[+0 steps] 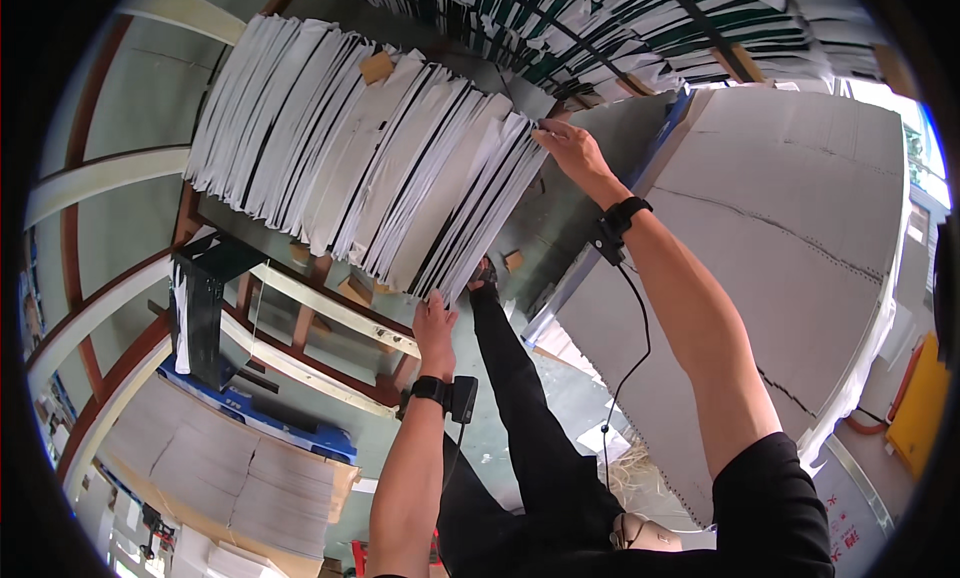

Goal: The person repeatedly picks up white rectangular panels from a storage rack and places them onto a stack on a workbench. The person walks back and forth between the rack and the table, handling the panels one by one.

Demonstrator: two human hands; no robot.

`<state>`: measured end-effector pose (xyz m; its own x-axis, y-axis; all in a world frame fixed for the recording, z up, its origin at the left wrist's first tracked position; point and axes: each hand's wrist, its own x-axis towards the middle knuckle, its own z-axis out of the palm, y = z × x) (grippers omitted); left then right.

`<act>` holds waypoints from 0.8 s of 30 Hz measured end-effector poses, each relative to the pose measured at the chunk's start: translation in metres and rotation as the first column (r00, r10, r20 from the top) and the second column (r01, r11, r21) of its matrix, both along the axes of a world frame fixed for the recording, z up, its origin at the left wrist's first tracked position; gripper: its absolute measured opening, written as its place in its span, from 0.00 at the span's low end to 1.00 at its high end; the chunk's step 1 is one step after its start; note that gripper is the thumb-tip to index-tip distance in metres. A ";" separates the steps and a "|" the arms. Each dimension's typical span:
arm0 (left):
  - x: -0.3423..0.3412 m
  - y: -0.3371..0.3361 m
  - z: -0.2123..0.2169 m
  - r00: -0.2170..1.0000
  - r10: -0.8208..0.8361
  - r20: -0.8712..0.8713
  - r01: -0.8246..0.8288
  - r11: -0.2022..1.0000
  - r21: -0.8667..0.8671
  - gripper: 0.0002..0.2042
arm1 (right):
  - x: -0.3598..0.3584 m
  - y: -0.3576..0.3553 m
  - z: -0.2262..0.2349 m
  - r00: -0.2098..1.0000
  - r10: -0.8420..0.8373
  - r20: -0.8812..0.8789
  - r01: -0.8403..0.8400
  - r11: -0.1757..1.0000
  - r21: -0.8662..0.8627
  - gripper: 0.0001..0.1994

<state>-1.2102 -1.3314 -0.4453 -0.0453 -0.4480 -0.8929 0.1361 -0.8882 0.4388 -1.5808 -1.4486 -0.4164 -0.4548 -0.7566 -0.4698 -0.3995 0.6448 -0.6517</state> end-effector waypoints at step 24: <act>-0.035 0.033 0.017 0.997 -0.069 0.019 0.070 0.997 -0.044 0.30 | -0.021 0.045 -0.039 0.989 -0.076 0.126 0.085 0.994 -0.063 0.25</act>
<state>-1.2455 -1.2979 -0.4279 -0.0627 -0.4841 -0.8728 0.0669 -0.8746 0.4803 -1.6019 -1.4039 -0.4556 -0.4573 -0.7520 -0.4747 -0.2620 0.6241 -0.7362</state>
